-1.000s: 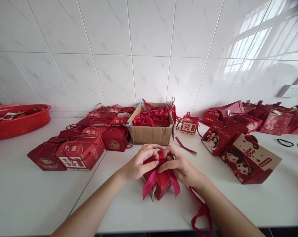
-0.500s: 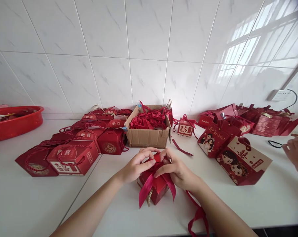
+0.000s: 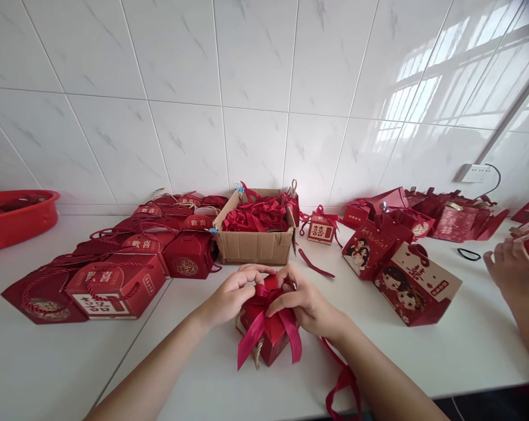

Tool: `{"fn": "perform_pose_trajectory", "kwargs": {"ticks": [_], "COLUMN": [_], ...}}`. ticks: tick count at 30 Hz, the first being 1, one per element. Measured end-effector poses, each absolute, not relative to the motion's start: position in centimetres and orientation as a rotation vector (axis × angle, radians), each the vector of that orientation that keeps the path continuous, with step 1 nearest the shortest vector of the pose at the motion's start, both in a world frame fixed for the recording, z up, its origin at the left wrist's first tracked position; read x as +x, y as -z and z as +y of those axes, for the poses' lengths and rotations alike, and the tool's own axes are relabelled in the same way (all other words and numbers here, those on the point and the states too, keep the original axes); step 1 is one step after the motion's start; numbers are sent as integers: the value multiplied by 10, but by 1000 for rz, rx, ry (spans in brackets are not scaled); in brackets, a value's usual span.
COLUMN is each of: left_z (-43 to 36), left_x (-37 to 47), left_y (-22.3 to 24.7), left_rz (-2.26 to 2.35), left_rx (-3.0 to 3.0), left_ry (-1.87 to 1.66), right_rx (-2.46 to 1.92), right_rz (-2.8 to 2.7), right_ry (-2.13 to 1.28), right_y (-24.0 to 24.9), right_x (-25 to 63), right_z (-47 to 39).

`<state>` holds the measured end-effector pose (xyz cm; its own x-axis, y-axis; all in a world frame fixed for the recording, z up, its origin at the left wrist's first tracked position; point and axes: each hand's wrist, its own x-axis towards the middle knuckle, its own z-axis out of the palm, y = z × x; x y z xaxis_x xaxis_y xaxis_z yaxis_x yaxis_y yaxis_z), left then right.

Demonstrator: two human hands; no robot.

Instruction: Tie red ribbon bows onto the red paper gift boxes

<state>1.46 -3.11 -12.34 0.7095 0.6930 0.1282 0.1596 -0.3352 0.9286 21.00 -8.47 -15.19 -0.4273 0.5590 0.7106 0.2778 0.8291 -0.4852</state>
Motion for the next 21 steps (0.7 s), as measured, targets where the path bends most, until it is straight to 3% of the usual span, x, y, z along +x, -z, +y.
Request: {"fn": "perform_pose_trajectory", "kwargs": {"ticks": [21], "left_z": [-46], "left_x": [28], "left_y": [123], "left_rz": [771], "left_rx": [1981], "left_ry": [-768], "right_rx": [-597], "right_rz": [-2092], "right_ry": [-356], "right_y": [148], "right_x": [214], "right_z": [-92]}}
